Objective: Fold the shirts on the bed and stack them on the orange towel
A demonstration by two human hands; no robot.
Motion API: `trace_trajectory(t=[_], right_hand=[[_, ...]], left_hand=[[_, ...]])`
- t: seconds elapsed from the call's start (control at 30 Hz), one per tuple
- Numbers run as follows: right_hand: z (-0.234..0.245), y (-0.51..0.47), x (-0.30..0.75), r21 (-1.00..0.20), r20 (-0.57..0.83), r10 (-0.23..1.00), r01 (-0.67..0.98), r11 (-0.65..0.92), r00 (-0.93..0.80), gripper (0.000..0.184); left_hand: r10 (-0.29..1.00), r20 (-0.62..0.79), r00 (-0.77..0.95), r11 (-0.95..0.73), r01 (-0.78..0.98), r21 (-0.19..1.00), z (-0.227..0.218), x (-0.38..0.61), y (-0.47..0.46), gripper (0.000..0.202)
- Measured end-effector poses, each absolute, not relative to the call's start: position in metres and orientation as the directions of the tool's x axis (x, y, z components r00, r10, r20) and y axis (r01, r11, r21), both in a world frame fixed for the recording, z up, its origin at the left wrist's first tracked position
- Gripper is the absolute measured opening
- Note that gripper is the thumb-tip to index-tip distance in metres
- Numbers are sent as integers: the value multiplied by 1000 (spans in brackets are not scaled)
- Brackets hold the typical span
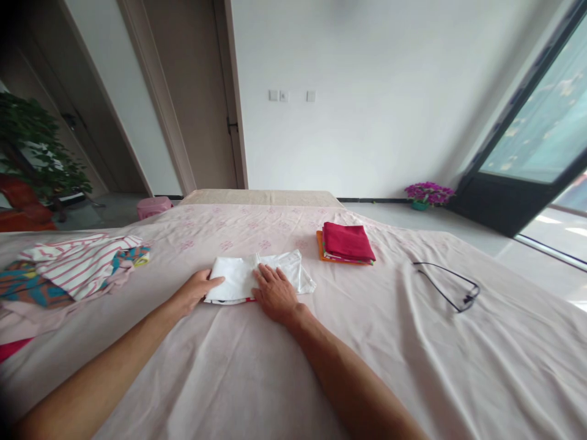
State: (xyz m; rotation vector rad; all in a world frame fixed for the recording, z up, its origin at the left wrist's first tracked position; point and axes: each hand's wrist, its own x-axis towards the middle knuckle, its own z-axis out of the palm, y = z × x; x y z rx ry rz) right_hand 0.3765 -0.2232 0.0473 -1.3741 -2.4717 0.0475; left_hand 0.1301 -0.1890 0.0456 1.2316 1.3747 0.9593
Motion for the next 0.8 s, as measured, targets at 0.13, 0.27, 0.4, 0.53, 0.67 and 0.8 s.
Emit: trace_trajectory(t=[0.13, 0.27, 0.4, 0.53, 0.67, 0.8], right_hand=[[48, -228, 378, -192, 274, 835, 823, 534, -477, 57], [53, -237, 375, -230, 240, 747, 711, 664, -620, 59], [65, -241, 366, -361, 247, 739, 648, 671, -627, 55], [78, -236, 364, -597, 317, 799, 546, 587, -512, 50], [75, -230, 359, -898, 194, 895, 294, 326, -402, 49], [64, -227, 351, -999, 4, 871, 40, 26, -491, 47]], left_hand=[[983, -177, 44, 175, 47, 983, 55, 129, -198, 54], [978, -204, 46, 206, -65, 976, 71, 110, -213, 57], [978, -199, 63, 202, -52, 978, 92, 95, -223, 62], [991, -128, 40, 128, 0, 992, 112, 96, -222, 62], [995, -83, 52, 80, 63, 995, 126, 111, -218, 61], [996, -48, 71, 39, 112, 993, 132, 134, -217, 61]])
